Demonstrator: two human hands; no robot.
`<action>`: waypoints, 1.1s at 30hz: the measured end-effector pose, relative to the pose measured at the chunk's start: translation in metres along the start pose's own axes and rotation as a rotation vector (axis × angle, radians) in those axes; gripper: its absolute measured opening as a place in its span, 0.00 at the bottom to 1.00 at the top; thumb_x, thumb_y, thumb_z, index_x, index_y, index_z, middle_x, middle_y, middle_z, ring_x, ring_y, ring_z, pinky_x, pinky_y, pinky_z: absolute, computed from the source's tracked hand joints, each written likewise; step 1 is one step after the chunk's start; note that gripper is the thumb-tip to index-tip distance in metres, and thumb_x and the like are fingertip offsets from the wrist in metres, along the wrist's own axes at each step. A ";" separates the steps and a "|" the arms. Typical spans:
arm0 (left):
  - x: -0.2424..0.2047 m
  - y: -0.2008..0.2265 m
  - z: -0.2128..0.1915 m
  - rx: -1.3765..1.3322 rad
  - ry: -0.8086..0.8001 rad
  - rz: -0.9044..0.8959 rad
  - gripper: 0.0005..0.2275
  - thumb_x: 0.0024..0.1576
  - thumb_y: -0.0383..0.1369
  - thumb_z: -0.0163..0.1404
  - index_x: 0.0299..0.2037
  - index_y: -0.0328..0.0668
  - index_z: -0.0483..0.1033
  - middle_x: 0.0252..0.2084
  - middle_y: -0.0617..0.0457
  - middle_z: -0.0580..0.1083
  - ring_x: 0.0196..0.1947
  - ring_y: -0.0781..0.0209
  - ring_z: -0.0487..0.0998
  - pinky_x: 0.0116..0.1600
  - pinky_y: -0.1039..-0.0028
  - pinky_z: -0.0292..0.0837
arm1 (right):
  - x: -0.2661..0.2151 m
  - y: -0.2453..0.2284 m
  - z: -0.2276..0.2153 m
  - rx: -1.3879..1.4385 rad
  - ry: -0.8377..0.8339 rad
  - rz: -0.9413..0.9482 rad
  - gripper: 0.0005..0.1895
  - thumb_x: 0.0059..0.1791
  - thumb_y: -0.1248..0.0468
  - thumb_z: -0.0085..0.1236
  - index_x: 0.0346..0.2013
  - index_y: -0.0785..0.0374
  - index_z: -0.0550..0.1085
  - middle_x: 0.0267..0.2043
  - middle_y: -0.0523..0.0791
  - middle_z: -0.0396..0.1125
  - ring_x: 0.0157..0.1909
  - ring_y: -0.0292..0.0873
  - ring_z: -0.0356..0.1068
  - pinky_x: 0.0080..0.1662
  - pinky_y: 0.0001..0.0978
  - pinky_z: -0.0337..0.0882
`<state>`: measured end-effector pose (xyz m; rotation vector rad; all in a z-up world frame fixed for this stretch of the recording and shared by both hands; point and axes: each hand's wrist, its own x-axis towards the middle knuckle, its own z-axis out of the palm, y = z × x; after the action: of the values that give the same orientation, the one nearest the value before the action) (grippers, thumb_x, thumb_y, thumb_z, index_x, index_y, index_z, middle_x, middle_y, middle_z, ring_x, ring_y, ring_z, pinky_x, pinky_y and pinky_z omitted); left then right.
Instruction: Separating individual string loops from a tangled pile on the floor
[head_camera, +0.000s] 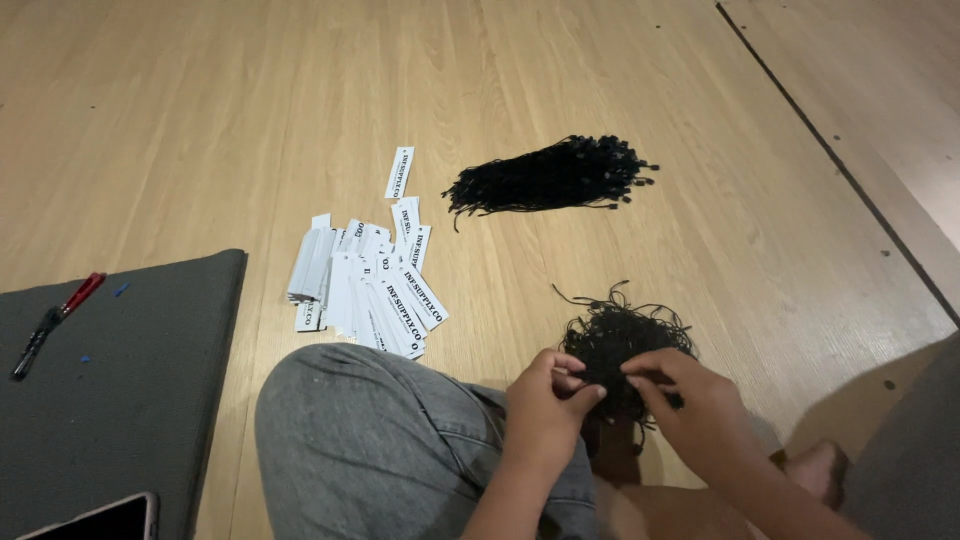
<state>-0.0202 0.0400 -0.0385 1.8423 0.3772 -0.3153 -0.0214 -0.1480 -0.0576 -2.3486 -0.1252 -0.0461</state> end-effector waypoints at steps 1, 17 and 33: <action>0.000 0.001 0.001 0.000 -0.001 0.001 0.11 0.50 0.33 0.64 0.41 0.51 0.79 0.29 0.58 0.77 0.34 0.68 0.79 0.43 0.74 0.76 | 0.001 -0.001 -0.003 0.000 0.001 0.001 0.10 0.49 0.61 0.58 0.44 0.50 0.81 0.42 0.35 0.79 0.44 0.34 0.80 0.49 0.29 0.81; -0.011 0.030 -0.018 -0.318 -0.082 -0.202 0.10 0.55 0.28 0.59 0.47 0.43 0.80 0.46 0.52 0.83 0.45 0.63 0.83 0.53 0.74 0.82 | 0.011 -0.012 -0.037 -0.006 0.156 0.505 0.07 0.52 0.62 0.61 0.45 0.53 0.81 0.42 0.39 0.79 0.45 0.36 0.78 0.49 0.29 0.77; 0.000 0.022 -0.016 -0.264 -0.216 -0.264 0.11 0.53 0.32 0.63 0.46 0.46 0.80 0.39 0.48 0.81 0.38 0.61 0.82 0.45 0.74 0.76 | -0.008 -0.013 0.006 -0.059 0.013 -0.173 0.09 0.48 0.55 0.61 0.40 0.51 0.80 0.43 0.37 0.74 0.49 0.38 0.72 0.50 0.32 0.70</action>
<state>-0.0110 0.0495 -0.0146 1.4839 0.4873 -0.6109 -0.0304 -0.1356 -0.0531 -2.3900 -0.3250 -0.1515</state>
